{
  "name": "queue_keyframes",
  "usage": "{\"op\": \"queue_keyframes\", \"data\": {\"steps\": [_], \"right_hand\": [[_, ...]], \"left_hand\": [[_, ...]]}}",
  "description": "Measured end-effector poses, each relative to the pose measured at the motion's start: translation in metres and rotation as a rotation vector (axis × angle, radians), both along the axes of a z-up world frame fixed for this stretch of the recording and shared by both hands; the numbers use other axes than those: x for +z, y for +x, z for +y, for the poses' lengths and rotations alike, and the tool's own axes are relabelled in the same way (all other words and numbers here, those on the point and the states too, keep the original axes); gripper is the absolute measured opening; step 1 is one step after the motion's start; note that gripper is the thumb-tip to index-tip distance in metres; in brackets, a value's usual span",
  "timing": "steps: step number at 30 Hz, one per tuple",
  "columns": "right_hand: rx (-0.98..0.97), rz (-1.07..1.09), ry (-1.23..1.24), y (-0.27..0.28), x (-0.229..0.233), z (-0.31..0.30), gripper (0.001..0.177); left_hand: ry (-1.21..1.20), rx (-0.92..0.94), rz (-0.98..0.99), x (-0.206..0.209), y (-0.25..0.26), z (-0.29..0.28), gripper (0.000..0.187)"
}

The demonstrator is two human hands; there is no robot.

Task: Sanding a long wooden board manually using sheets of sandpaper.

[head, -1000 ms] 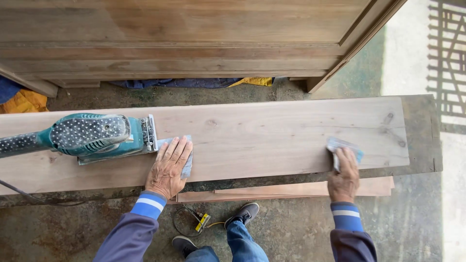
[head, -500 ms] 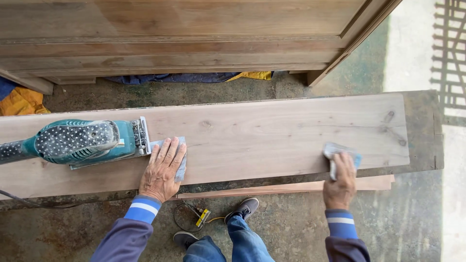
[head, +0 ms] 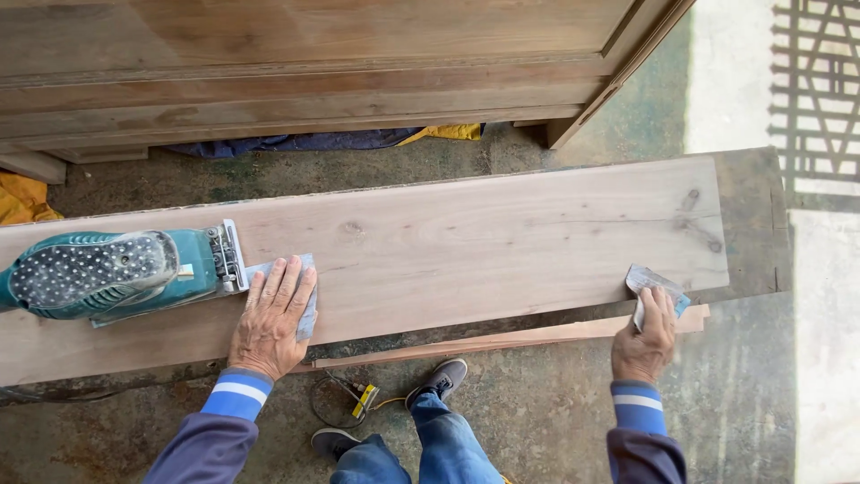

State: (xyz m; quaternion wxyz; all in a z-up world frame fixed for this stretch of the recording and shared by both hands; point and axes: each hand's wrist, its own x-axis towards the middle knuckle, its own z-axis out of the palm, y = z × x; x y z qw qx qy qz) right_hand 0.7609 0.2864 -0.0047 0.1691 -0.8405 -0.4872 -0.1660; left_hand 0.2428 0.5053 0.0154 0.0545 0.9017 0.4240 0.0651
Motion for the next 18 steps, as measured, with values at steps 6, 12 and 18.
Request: {"op": "queue_keyframes", "data": {"steps": [6, 12, 18], "right_hand": [[0.519, 0.384, -0.008, -0.259, 0.001, 0.078, 0.065], [0.447, 0.346, 0.007, -0.099, 0.026, 0.066, 0.054], [-0.323, 0.403, -0.140, 0.006, 0.012, 0.097, 0.027]], "left_hand": [[0.011, 0.012, -0.017, 0.007, 0.003, 0.000, 0.066], [-0.001, 0.117, -0.094, 0.006, 0.021, -0.010, 0.065], [0.028, 0.120, -0.028, 0.004, 0.021, -0.004, 0.069]]}}
